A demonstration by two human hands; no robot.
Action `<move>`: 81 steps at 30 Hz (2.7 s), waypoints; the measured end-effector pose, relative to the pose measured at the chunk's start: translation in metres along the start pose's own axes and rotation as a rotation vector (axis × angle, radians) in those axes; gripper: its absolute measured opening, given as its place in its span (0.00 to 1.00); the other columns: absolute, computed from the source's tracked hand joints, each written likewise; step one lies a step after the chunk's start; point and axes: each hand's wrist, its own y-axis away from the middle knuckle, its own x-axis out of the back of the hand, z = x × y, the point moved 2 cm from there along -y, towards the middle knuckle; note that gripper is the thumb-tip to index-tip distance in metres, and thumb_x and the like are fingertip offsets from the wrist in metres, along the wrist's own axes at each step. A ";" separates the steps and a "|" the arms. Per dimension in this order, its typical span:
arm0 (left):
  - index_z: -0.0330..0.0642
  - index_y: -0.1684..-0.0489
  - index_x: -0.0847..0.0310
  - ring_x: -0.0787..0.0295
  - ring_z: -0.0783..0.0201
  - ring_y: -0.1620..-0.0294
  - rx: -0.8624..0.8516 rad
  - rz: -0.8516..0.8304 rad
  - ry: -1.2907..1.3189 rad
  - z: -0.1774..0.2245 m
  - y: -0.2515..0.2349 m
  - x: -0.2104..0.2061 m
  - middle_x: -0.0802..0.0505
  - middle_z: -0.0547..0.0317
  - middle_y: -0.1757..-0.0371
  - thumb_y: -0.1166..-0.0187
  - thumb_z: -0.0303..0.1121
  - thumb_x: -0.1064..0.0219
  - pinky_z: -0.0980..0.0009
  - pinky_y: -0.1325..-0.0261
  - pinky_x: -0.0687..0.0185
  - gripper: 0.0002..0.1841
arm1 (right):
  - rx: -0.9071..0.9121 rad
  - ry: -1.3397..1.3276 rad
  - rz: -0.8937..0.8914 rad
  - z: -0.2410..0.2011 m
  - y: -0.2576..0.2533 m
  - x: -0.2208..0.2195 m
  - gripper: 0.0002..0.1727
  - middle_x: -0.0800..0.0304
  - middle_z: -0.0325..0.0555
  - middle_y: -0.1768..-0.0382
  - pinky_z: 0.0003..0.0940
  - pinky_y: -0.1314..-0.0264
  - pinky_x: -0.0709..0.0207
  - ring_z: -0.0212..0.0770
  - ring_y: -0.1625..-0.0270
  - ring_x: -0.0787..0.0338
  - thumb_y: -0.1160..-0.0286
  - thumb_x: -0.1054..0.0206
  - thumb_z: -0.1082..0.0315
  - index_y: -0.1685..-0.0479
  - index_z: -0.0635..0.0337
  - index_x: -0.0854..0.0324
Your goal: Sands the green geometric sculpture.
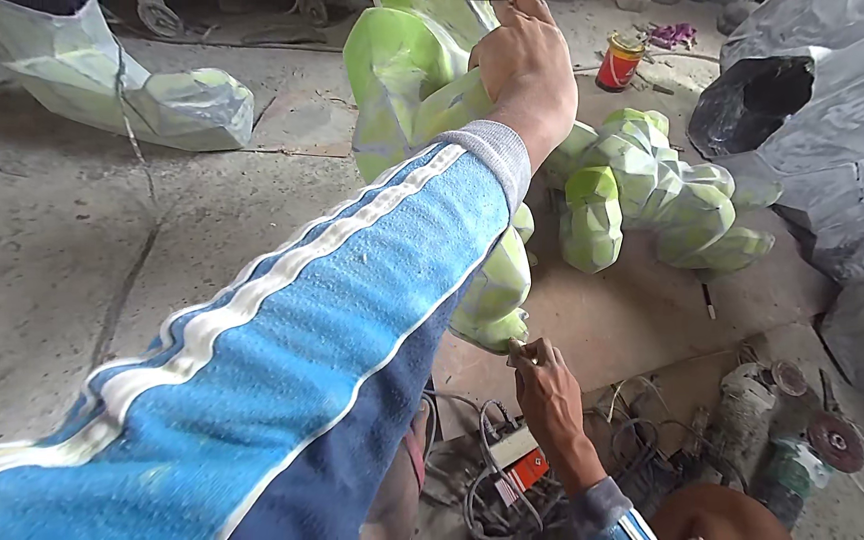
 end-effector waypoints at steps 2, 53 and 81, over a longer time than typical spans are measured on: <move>0.25 0.17 0.43 0.14 0.42 0.36 -0.008 -0.005 -0.009 -0.001 0.000 0.000 0.21 0.34 0.26 0.40 0.44 0.25 0.47 0.48 0.16 0.49 | 0.022 0.005 0.055 -0.005 0.006 -0.004 0.19 0.13 0.45 0.49 0.37 0.59 0.13 0.43 0.51 0.11 0.22 0.36 0.65 0.35 0.38 0.10; 0.37 0.40 0.18 0.14 0.39 0.37 -0.116 0.057 -0.132 -0.011 -0.031 -0.015 0.11 0.38 0.38 0.44 0.45 0.21 0.35 0.44 0.24 0.32 | -0.145 -0.524 0.433 -0.019 0.039 -0.060 0.20 0.08 0.38 0.36 0.38 0.37 0.12 0.36 0.37 0.09 0.21 0.38 0.67 0.38 0.37 0.08; 0.29 0.43 0.20 0.17 0.31 0.35 -0.227 -0.040 -0.118 -0.042 0.010 0.005 0.13 0.29 0.40 0.40 0.37 0.22 0.31 0.41 0.26 0.28 | 0.021 -0.483 0.090 0.016 0.059 -0.023 0.19 0.09 0.33 0.45 0.38 0.42 0.14 0.34 0.42 0.11 0.18 0.44 0.61 0.39 0.36 0.09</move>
